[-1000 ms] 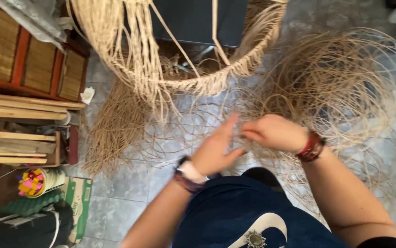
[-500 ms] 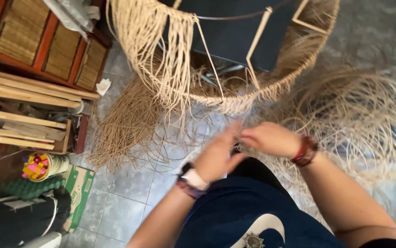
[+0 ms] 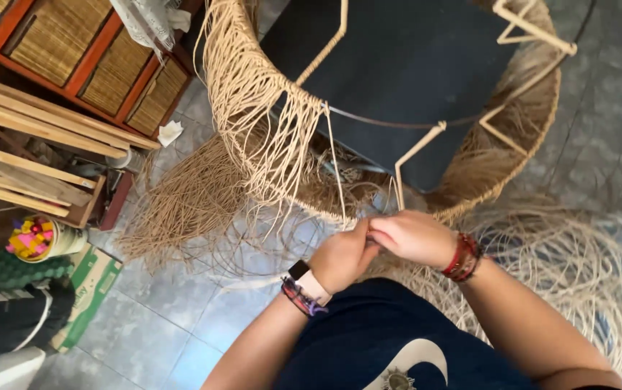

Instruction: Weaving natural fiber strands onto a circular frame to create a decorative furniture piece

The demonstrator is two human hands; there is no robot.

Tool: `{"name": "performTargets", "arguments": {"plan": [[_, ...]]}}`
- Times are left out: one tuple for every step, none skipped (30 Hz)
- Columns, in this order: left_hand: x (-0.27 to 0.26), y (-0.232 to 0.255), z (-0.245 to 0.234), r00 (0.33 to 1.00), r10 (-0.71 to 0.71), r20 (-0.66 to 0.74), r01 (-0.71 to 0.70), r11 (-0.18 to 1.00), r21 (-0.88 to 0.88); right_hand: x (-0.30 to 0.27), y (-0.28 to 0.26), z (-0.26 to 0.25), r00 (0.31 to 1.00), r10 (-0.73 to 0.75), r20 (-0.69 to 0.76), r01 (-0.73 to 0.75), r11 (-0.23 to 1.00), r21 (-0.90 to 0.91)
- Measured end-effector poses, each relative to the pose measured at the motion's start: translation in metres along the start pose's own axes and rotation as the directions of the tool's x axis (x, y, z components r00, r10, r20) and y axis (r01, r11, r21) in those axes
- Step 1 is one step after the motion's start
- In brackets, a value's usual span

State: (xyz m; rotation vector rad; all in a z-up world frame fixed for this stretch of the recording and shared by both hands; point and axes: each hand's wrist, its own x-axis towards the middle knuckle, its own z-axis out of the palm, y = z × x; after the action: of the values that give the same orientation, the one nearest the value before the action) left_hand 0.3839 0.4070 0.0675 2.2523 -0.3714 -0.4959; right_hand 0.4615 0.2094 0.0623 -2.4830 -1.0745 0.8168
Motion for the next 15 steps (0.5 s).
{"name": "performTargets", "arguments": {"plan": [[0.01, -0.016, 0.012, 0.985, 0.032, -0.171, -0.006, 0.988, 0.151, 0.001, 0.012, -0.007, 1.0, 0.019, 0.009, -0.02, 0.994, 0.107], [0.017, -0.033, 0.023, 0.942, 0.084, -0.325, 0.019, 0.954, 0.3, 0.003, 0.023, -0.011, 0.999, 0.038, 0.021, -0.041, 0.975, 0.217], [0.017, -0.048, 0.016, 0.941, 0.076, -0.331, 0.028, 0.954, 0.298, 0.002, 0.032, -0.025, 0.999, 0.029, 0.026, -0.034, 0.976, 0.215], [0.016, -0.063, 0.01, 0.907, 0.024, -0.421, 0.184, 0.876, 0.446, 0.002, 0.041, -0.037, 0.997, 0.071, 0.02, -0.073, 0.979, 0.188], [0.014, -0.078, 0.003, 0.859, -0.006, -0.513, 0.34, 0.755, 0.561, 0.001, 0.049, -0.049, 0.994, 0.111, 0.012, -0.112, 0.98, 0.162], [0.009, -0.095, -0.01, 0.857, -0.009, -0.516, 0.345, 0.754, 0.559, 0.0, 0.05, -0.058, 0.994, 0.107, 0.013, -0.108, 0.981, 0.16], [0.004, -0.111, -0.023, 0.844, -0.064, -0.533, 0.373, 0.784, 0.496, -0.001, 0.05, -0.067, 0.993, 0.115, 0.009, -0.115, 0.983, 0.141], [-0.002, -0.127, -0.036, 0.831, -0.12, -0.543, 0.399, 0.809, 0.432, -0.002, 0.05, -0.076, 0.992, 0.124, 0.004, -0.124, 0.985, 0.124], [-0.004, -0.126, -0.049, 0.83, -0.123, -0.544, 0.403, 0.807, 0.432, 0.0, 0.051, -0.08, 0.993, 0.121, 0.006, -0.121, 0.985, 0.125], [-0.006, -0.125, -0.061, 0.791, -0.184, -0.583, 0.443, 0.831, 0.338, 0.002, 0.051, -0.084, 0.993, 0.117, 0.018, -0.118, 0.985, 0.13], [-0.009, -0.124, -0.073, 0.749, -0.248, -0.615, 0.477, 0.845, 0.24, 0.003, 0.051, -0.088, 0.993, 0.112, 0.03, -0.115, 0.984, 0.135], [-0.009, -0.127, -0.079, 0.749, -0.248, -0.614, 0.477, 0.845, 0.241, 0.005, 0.053, -0.091, 0.993, 0.112, 0.03, -0.115, 0.984, 0.136], [-0.01, -0.13, -0.085, 0.718, -0.278, -0.638, 0.5, 0.844, 0.195, 0.006, 0.054, -0.094, 0.988, 0.146, 0.053, -0.153, 0.974, 0.169], [-0.011, -0.132, -0.091, 0.686, -0.308, -0.659, 0.521, 0.841, 0.149, 0.007, 0.056, -0.098, 0.981, 0.179, 0.077, -0.191, 0.961, 0.201], [-0.012, -0.135, -0.095, 0.687, -0.309, -0.658, 0.52, 0.841, 0.148, 0.009, 0.062, -0.095, 0.981, 0.18, 0.078, -0.192, 0.961, 0.201]]}}
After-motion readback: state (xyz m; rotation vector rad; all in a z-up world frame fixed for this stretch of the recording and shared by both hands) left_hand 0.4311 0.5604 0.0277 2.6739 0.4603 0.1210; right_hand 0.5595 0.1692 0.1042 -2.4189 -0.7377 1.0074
